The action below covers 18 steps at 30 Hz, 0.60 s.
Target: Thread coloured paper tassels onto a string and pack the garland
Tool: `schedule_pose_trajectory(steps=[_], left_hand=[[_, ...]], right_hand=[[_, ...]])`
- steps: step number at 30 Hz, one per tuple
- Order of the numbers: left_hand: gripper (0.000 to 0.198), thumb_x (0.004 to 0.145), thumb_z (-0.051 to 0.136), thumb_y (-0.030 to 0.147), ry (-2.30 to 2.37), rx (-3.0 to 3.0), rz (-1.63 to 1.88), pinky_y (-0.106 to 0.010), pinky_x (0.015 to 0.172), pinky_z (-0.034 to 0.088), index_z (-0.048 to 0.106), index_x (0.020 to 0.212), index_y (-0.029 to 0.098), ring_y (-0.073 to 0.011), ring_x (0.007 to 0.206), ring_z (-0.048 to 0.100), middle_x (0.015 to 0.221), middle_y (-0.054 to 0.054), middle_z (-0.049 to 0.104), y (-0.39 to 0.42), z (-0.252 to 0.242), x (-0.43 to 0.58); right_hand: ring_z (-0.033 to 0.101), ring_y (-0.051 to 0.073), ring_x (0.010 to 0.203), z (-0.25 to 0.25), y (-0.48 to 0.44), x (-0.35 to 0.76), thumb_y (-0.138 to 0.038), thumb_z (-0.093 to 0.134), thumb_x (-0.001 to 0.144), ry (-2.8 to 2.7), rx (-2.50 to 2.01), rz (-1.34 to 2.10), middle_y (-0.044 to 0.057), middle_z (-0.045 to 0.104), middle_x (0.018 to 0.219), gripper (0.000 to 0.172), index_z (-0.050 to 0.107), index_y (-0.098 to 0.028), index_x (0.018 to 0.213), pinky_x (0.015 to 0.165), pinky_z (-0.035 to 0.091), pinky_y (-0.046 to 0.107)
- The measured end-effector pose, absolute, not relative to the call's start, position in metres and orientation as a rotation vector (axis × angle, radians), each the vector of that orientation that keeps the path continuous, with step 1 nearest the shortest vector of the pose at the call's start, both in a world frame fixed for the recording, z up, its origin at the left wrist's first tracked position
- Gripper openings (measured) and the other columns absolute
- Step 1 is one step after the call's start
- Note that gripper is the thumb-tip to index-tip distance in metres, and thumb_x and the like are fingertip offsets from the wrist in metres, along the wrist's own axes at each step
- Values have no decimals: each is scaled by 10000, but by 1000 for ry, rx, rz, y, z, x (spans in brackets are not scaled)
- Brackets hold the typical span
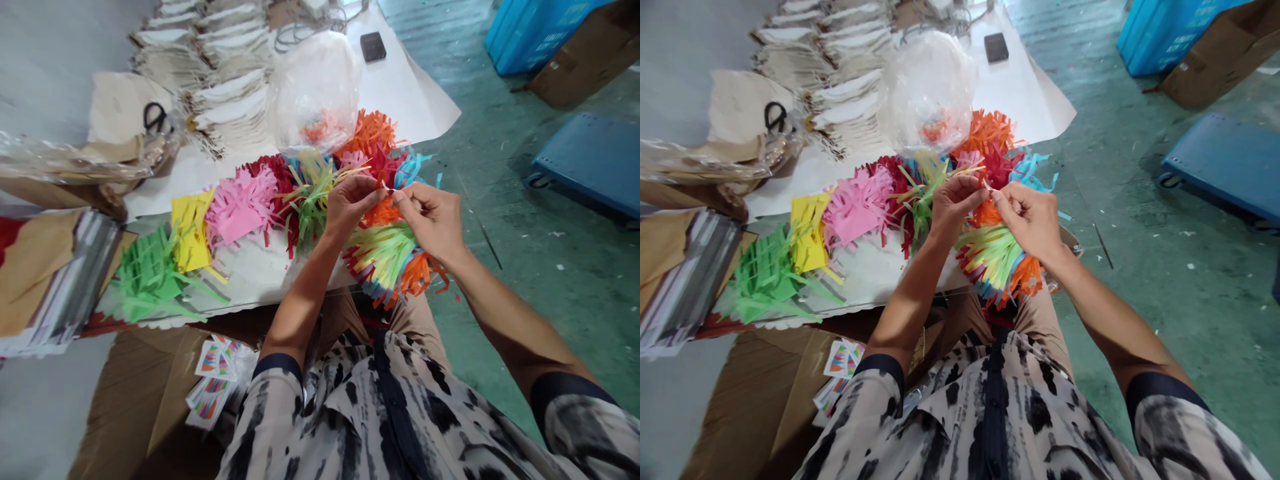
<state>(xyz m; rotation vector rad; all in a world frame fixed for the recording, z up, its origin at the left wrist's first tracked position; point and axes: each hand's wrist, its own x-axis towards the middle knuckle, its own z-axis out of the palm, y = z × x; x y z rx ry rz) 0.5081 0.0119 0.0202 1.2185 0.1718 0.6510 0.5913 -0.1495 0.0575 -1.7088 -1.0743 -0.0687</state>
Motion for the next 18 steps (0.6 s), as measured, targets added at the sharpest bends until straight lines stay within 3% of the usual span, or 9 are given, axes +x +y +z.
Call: schedule_pose_trajectory(steps=[11, 18], left_hand=[[305, 776, 1012, 287, 190, 1204, 606, -299, 841, 630, 758, 921, 198, -132, 863, 749, 940, -8, 774, 12, 18, 507], [340, 775, 1014, 373, 141, 1247, 625, -285, 805, 625, 755, 916, 205, -112, 828, 722, 919, -1, 762, 14, 18, 506]], right_hand=[[386, 129, 543, 52, -156, 592, -653, 595, 1061, -1047, -1726, -103, -29, 459, 591, 486, 744, -256, 822, 584, 350, 323], [392, 111, 533, 53, -163, 593, -601, 575, 1070, -1184, -1823, -144, -28, 518, 599, 503, 701, -229, 755, 579, 333, 327]])
